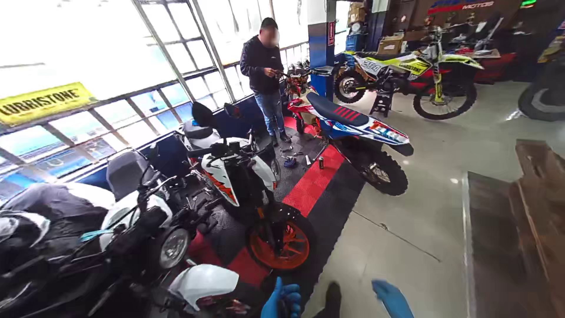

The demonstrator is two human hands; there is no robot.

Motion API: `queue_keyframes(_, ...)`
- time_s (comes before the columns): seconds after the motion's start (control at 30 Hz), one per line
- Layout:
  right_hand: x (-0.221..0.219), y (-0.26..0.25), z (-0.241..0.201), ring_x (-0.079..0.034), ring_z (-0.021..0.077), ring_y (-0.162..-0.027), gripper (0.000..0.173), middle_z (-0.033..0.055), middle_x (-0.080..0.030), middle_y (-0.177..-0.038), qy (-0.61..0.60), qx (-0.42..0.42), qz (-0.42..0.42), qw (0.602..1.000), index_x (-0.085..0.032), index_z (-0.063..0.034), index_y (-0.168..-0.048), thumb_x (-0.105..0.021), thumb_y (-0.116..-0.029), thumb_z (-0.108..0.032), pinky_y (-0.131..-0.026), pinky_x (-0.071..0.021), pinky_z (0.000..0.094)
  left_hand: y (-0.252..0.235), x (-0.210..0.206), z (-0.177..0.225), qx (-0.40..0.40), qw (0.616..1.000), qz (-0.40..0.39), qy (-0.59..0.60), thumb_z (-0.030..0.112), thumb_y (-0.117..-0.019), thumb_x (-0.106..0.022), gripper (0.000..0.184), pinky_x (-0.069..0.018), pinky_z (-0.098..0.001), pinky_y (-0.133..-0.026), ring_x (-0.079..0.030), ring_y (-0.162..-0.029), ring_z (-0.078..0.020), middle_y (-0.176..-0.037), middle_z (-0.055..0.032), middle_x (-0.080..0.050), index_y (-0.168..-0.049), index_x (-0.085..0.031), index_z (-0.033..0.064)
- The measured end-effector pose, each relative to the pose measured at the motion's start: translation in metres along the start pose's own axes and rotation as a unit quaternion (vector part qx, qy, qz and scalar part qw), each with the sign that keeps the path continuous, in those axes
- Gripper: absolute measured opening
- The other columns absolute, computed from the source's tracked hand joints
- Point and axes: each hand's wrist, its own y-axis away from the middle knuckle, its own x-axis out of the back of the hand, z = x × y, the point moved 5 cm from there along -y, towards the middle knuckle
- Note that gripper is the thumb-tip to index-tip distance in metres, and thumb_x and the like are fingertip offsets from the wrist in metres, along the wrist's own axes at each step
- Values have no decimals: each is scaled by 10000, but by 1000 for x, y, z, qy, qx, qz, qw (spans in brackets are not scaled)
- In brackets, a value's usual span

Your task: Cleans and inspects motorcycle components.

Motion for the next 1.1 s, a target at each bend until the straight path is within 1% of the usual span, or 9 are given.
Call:
queue_keyframes(0.13, 10, -171, -145, -712, 219, -1071, 317, 96, -751, -1158, 6, 118, -83, 989, -737, -89, -1226, -631, -1008, -293, -1009, -541, 473, -134, -56, 37, -15, 998, 25, 48, 480, -1116, -243, 587, -591, -276, -671, -701, -743, -132, -887, -47, -728, -1117, -647, 54)
queue_keyframes(0.27, 22, -303, -186, -709, 227, -1092, 319, 109, -748, -1168, 55, 117, -144, 981, -737, -76, -1225, -637, -1002, -281, -1026, -531, 476, -266, -134, 88, -14, 996, 42, 81, 473, -1116, -250, 579, -586, -276, -668, -698, -737, -128, -880, -40, -729, -1109, -654, 59)
queue_keyframes(0.4, 49, -393, -212, -719, 235, -1053, 304, 119, -755, -1134, 54, 64, -179, 980, -741, -64, -1207, -640, -999, -261, -997, -545, 477, -336, -214, 160, -24, 994, 50, 99, 473, -1116, -245, 603, -588, -272, -642, -700, -703, -136, -845, -55, -734, -1081, -671, 47)
queue_keyframes(0.47, 56, -449, -241, -728, 235, -986, 291, 129, -755, -1097, 17, 73, -178, 981, -736, -40, -1193, -633, -1002, -233, -939, -573, 459, -371, -242, 201, -40, 994, 37, 95, 473, -1116, -227, 614, -586, -271, -652, -700, -714, -132, -852, -51, -738, -1086, -674, 53)
queue_keyframes(0.53, 52, -508, -275, -725, 226, -1005, 279, 121, -751, -1111, 1, 89, -187, 978, -741, -44, -1182, -651, -992, -228, -944, -580, 452, -411, -261, 236, -54, 993, 48, 97, 472, -1117, -211, 624, -584, -266, -639, -698, -705, -125, -837, -39, -735, -1070, -679, 63)
queue_keyframes(0.63, 39, -584, -327, -703, 203, -1086, 289, 98, -738, -1175, 41, 79, -242, 966, -736, -67, -1204, -655, -994, -248, -996, -557, 443, -473, -278, 268, -62, 986, 89, 124, 464, -1120, -214, 640, -580, -249, -595, -695, -664, -116, -807, -43, -737, -1053, -704, 57)
queue_keyframes(0.77, 11, -717, -395, -707, 175, -1064, 265, 76, -748, -1146, 72, 100, -280, 952, -746, -85, -1189, -642, -1003, -243, -994, -556, 428, -582, -290, 315, -73, 975, 119, 170, 461, -1119, -227, 635, -578, -231, -582, -693, -650, -101, -798, -37, -739, -1045, -719, 67)
queue_keyframes(0.93, -55, -892, -438, -707, 240, -1026, 268, 125, -742, -1105, 121, 40, -312, 942, -750, -62, -1154, -623, -1014, -253, -969, -548, 478, -710, -301, 392, -65, 969, 160, 175, 473, -1119, -200, 669, -580, -232, -587, -695, -643, -100, -786, -38, -744, -1021, -722, 68)
queue_keyframes(1.1, -108, -1007, -468, -696, 287, -1033, 289, 157, -737, -1092, 259, -33, -353, 898, -752, -64, -1149, -610, -1017, -278, -947, -526, 529, -812, -297, 469, -77, 966, 164, 184, 507, -1110, -138, 732, -576, -223, -584, -696, -642, -92, -786, -40, -751, -1033, -716, 64)
